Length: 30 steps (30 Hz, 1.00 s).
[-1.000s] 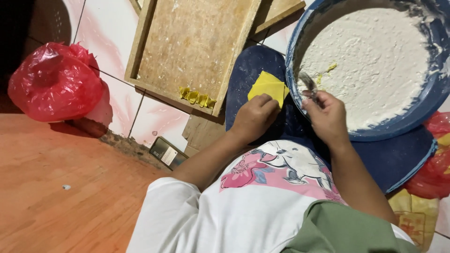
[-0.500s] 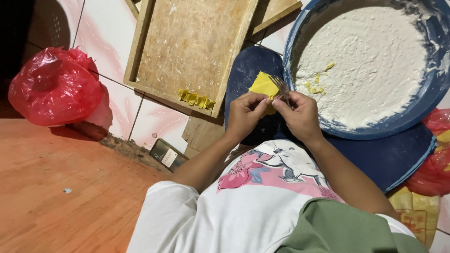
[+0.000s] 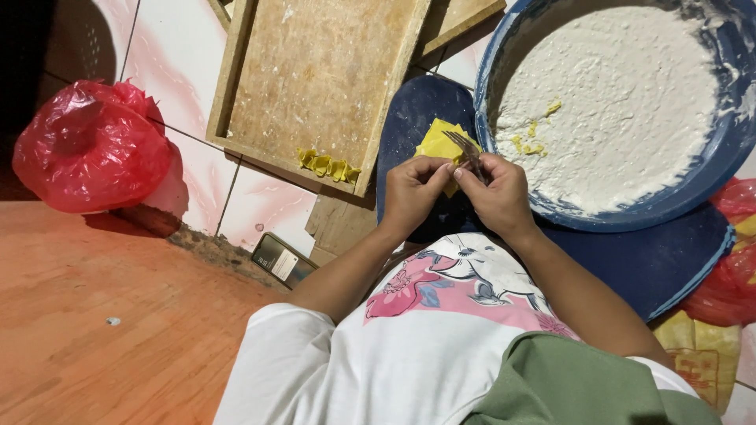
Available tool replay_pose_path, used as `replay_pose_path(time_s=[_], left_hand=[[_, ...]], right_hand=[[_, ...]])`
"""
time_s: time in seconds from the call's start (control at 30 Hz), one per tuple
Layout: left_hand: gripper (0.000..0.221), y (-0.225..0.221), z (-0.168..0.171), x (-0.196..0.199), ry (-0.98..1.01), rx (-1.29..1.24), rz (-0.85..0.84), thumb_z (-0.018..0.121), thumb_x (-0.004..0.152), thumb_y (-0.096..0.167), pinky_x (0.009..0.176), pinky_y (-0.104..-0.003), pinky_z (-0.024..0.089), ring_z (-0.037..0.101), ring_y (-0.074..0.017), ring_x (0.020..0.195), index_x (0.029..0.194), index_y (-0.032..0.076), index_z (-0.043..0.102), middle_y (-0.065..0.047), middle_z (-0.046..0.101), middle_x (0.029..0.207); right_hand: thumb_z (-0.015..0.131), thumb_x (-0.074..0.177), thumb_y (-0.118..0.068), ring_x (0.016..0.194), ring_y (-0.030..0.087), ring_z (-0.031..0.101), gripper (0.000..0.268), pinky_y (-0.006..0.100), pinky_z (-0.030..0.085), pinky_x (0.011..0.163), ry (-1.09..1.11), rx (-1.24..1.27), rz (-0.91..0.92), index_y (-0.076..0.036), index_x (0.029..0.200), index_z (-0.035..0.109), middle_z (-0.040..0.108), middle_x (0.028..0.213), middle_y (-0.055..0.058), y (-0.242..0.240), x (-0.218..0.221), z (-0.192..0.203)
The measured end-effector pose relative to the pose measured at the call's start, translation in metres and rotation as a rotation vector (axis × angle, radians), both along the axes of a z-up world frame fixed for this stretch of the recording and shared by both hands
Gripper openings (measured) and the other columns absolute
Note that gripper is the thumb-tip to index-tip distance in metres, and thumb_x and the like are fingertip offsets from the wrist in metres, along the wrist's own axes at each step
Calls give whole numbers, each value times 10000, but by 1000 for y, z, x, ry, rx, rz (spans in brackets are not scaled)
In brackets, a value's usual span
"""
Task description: Filling small squares of yellow dough with a white mixture using a fork and folding them into shapes.
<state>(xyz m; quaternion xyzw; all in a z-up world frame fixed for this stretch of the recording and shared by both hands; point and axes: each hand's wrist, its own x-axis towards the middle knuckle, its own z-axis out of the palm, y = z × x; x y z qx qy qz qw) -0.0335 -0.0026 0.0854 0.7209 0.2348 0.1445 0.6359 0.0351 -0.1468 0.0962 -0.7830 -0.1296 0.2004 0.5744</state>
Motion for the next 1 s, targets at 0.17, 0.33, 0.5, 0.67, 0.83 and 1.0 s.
replay_pose_path(time_s=[0.17, 0.33, 0.5, 0.67, 0.83, 1.0], left_hand=[[76, -5, -12, 0, 12, -91, 43, 786, 873, 139, 584, -246, 550, 677, -111, 674, 931, 92, 804, -74, 725, 729], [94, -3, -9, 2, -3, -170, 74, 772, 886, 108, 577, -255, 580, 688, -121, 691, 952, 44, 791, -100, 704, 737], [124, -4, -21, 0, 38, -168, 43, 801, 859, 104, 566, -287, 594, 710, -160, 710, 964, 41, 788, -117, 692, 768], [103, 7, -7, 3, -17, -301, 122, 776, 889, 122, 598, -254, 597, 662, -92, 698, 972, 62, 764, -44, 697, 767], [119, 33, 8, 1, -94, -389, 217, 744, 931, 140, 624, -236, 572, 630, -75, 721, 1007, 50, 729, -23, 689, 795], [125, 53, 10, -1, -174, -389, 357, 738, 933, 130, 640, -230, 576, 638, -83, 714, 996, 27, 704, -28, 662, 797]], right_hand=[[795, 923, -88, 628, 75, 512, 68, 239, 430, 564, 45, 12, -26, -52, 901, 742, 631, 645, 39, 0, 3, -1], [765, 955, -85, 679, 37, 531, 56, 186, 433, 613, 104, 59, -49, -51, 952, 721, 632, 703, 7, -3, 7, -2], [827, 941, -102, 707, 45, 587, 163, 198, 502, 657, 135, 109, -46, -10, 1027, 723, 688, 764, 50, -2, 10, -4], [826, 929, -73, 655, 56, 566, 133, 208, 491, 617, 59, 40, -90, -3, 989, 731, 659, 717, 43, -13, 13, -27], [842, 909, -55, 627, 96, 578, 143, 240, 482, 584, -33, -27, -93, 15, 972, 734, 652, 688, 82, -20, 16, -43], [831, 888, -96, 613, 122, 604, 114, 278, 501, 559, -60, -170, -119, -55, 959, 752, 686, 702, 74, -23, 16, -54]])
